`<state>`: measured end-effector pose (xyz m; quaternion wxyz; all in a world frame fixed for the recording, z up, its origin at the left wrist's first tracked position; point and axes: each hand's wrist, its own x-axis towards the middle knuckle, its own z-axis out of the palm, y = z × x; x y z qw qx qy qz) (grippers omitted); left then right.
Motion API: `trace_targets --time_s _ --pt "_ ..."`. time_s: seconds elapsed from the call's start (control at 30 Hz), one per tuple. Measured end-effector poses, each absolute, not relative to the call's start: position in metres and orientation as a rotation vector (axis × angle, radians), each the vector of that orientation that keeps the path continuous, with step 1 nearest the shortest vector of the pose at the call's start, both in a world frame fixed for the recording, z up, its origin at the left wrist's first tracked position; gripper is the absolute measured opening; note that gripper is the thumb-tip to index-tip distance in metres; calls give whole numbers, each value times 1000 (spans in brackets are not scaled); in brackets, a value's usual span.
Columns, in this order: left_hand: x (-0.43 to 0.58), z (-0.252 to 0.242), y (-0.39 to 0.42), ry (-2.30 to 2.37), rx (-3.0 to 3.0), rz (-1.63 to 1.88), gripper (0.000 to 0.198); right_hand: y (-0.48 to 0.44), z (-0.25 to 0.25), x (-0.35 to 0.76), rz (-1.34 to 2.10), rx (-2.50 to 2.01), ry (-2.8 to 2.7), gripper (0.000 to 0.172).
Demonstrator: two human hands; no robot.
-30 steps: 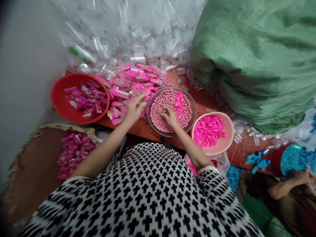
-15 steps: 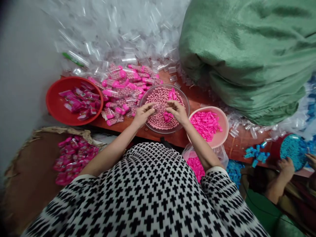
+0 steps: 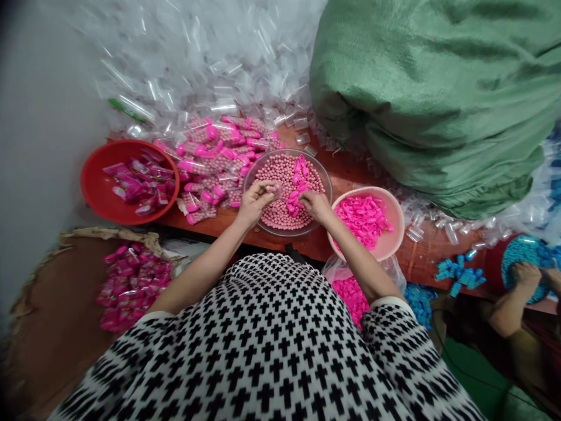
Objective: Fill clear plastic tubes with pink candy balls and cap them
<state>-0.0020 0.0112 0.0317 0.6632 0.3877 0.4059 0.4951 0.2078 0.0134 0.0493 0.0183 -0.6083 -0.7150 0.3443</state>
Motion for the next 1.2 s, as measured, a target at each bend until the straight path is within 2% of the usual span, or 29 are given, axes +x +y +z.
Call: trace_targets --time_s 0.1,0.23,0.43,0.53,0.63,0.8,0.97,1.2 --pt "-7 30 13 948 849 1117 48 4 38 189 1082 -2048 -2540 19" --pt "-14 24 11 981 698 1082 50 -7 21 166 1089 -2092 -2635 26" --pt "-23 13 6 1012 649 1045 47 1 28 174 1095 -2127 -2666 17" --pt "-24 11 4 1006 767 1020 47 8 45 184 1019 -2014 -2329 22" --pt "-23 11 3 1006 893 975 44 13 64 181 944 -1690 -1836 26" --pt "-20 11 3 968 994 924 41 19 82 164 1027 -1439 -1740 28" --pt "-23 9 4 960 912 963 48 10 68 184 955 -1666 -1685 27" --pt "-36 10 -3 1050 819 1017 49 -9 42 211 796 -2122 -2250 29"
